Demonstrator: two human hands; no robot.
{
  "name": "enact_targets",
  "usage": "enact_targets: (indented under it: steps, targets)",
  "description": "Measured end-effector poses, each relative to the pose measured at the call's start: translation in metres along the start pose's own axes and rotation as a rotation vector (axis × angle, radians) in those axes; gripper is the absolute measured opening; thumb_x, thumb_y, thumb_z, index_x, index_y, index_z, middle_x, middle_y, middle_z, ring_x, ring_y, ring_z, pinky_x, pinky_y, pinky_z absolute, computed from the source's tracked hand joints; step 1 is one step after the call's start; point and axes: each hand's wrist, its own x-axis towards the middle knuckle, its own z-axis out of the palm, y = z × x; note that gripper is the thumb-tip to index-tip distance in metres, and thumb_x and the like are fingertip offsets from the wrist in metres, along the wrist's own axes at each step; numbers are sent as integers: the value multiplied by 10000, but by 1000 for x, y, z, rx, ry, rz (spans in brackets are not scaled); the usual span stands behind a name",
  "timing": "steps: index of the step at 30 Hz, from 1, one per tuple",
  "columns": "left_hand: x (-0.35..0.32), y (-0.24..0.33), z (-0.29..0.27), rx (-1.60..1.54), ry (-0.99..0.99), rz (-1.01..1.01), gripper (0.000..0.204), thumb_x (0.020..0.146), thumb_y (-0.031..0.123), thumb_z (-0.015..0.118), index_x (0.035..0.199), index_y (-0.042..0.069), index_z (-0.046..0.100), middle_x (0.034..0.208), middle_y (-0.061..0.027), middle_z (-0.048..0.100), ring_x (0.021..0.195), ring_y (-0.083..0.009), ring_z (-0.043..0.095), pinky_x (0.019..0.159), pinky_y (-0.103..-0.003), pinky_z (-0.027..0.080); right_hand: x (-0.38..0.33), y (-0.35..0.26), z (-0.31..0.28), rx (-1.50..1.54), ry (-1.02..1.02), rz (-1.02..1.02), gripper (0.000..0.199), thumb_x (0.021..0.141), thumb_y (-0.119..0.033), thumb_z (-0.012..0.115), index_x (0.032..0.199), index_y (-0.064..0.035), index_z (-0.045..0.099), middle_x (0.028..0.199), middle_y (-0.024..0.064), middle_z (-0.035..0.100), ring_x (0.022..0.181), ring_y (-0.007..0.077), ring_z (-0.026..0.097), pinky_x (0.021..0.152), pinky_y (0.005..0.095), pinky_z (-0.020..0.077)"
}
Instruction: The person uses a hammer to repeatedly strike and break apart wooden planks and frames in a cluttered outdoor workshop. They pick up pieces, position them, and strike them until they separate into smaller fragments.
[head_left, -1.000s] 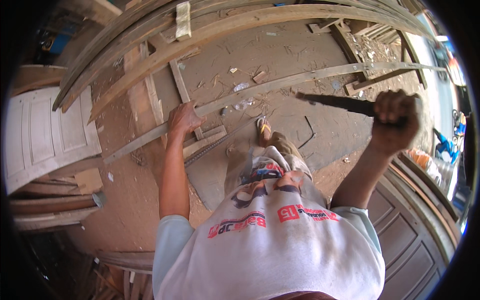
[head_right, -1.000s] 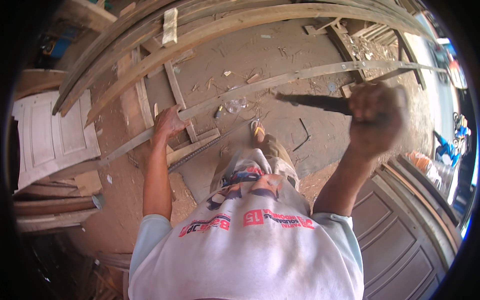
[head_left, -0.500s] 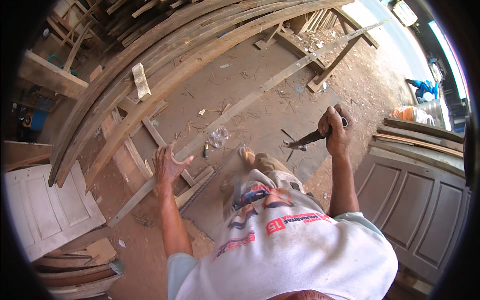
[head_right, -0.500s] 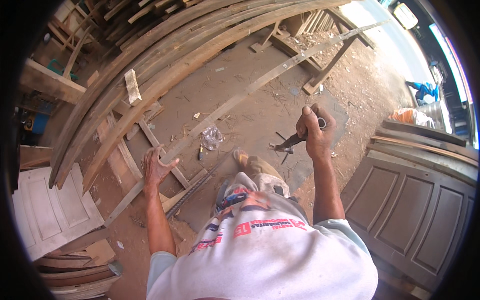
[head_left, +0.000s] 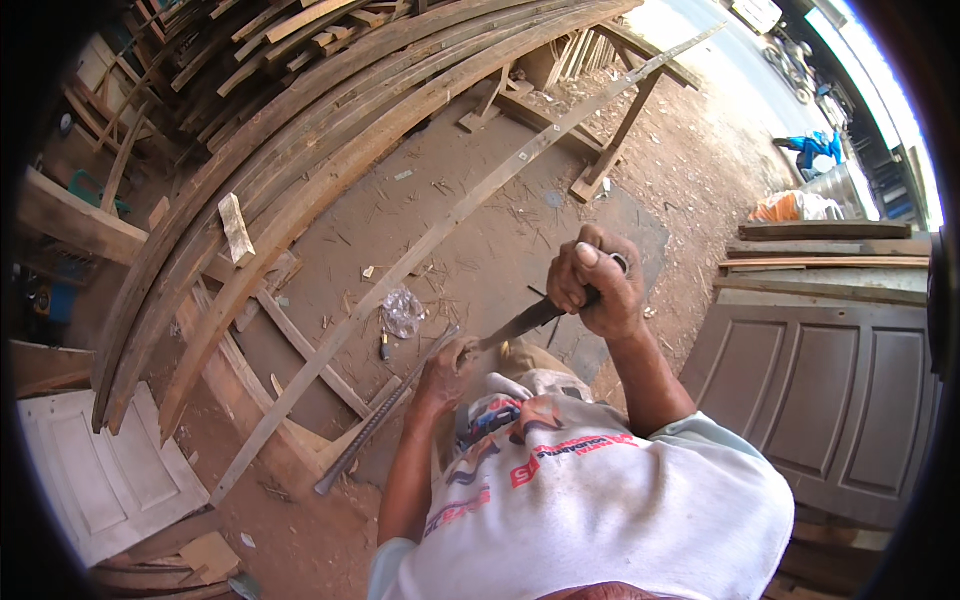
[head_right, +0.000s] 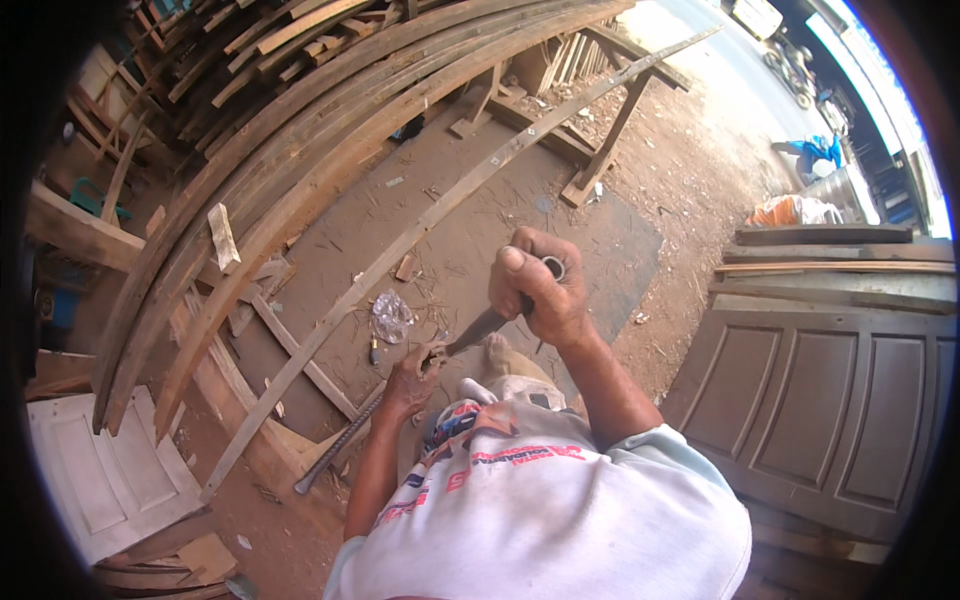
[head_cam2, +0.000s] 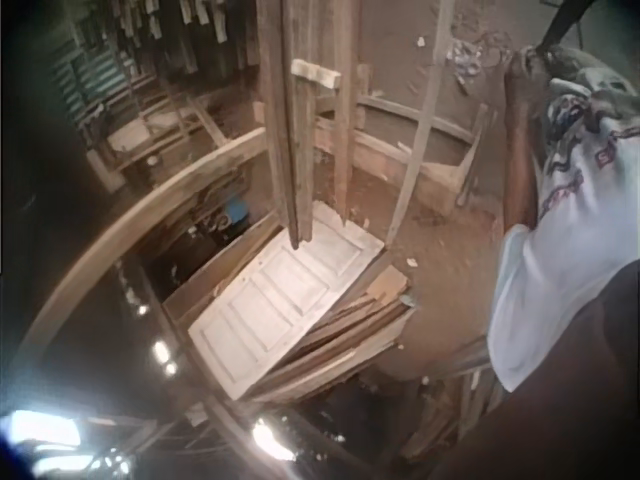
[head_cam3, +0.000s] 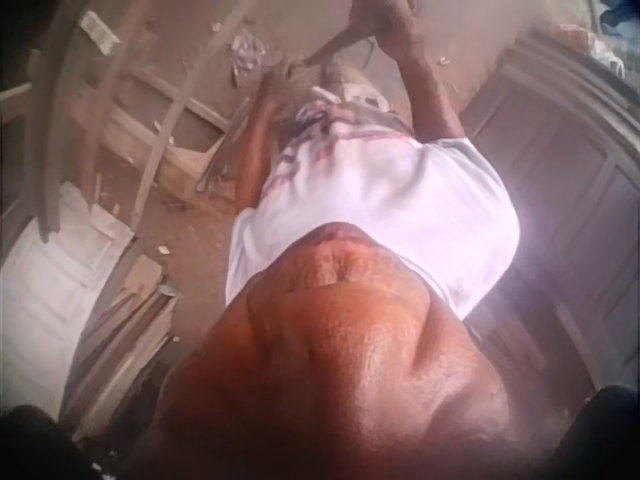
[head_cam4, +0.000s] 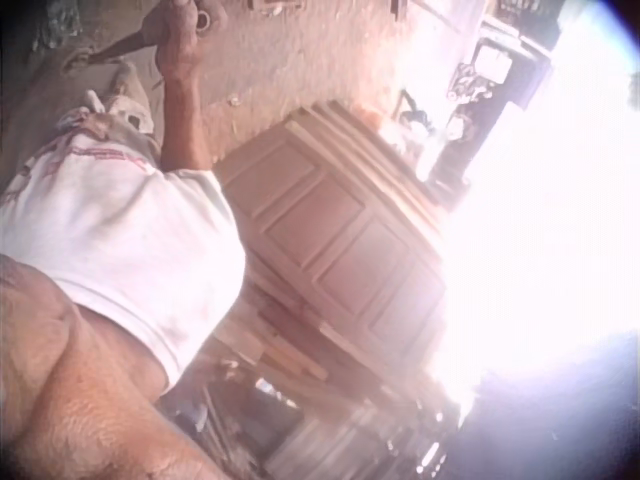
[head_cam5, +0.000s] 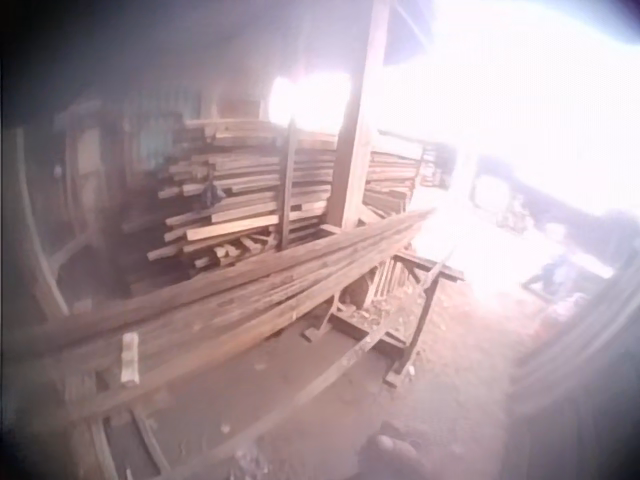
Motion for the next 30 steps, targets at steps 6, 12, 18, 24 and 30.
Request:
enact_targets:
  steps: [6, 12, 18, 24, 30]
  targets:
    - [28, 15, 9, 187, -69, -175, 303, 954, 199, 620, 1218, 56, 662, 974, -169, 736, 957, -336, 714, 860, -444, 536, 18, 4, -61, -172, -104, 138, 368, 978, -200, 617, 686, -54, 446, 565, 28, 479, 491, 107, 457, 456, 277, 375]
    - [73, 49, -13, 359, 329, -21, 453, 796, 203, 809, 1200, 78, 643, 1064, -140, 707, 1051, -370, 636, 930, -457, 499, 31, 2, -136, -546, -64, 230, 397, 956, -306, 649, 709, -16, 538, 620, -26, 434, 627, 75, 413, 551, 297, 358]
    - [121, 54, -62, 684, 527, -50, 734, 703, 266, 877, 1311, 53, 525, 1348, -170, 548, 1241, -356, 515, 1047, -464, 429, 20, -17, -184, -749, 140, 167, 359, 948, -278, 667, 724, -15, 565, 630, -20, 507, 604, 76, 468, 533, 281, 379]
    - [156, 28, -91, 741, 145, -394, 933, 681, 424, 880, 1444, 73, 476, 1406, -194, 550, 1336, -368, 491, 1117, -483, 389, -6, -24, -192, -593, 337, 70, 358, 965, -253, 679, 713, -69, 502, 606, -7, 497, 541, 73, 492, 485, 247, 391]
    - [169, 3, -99, 504, -53, -399, 707, 821, 412, 756, 1386, 45, 542, 1243, -225, 658, 1165, -386, 628, 981, -472, 511, -27, -22, -177, -599, 359, 101, 363, 995, -209, 632, 701, -71, 470, 585, 12, 487, 516, 92, 477, 485, 254, 387]
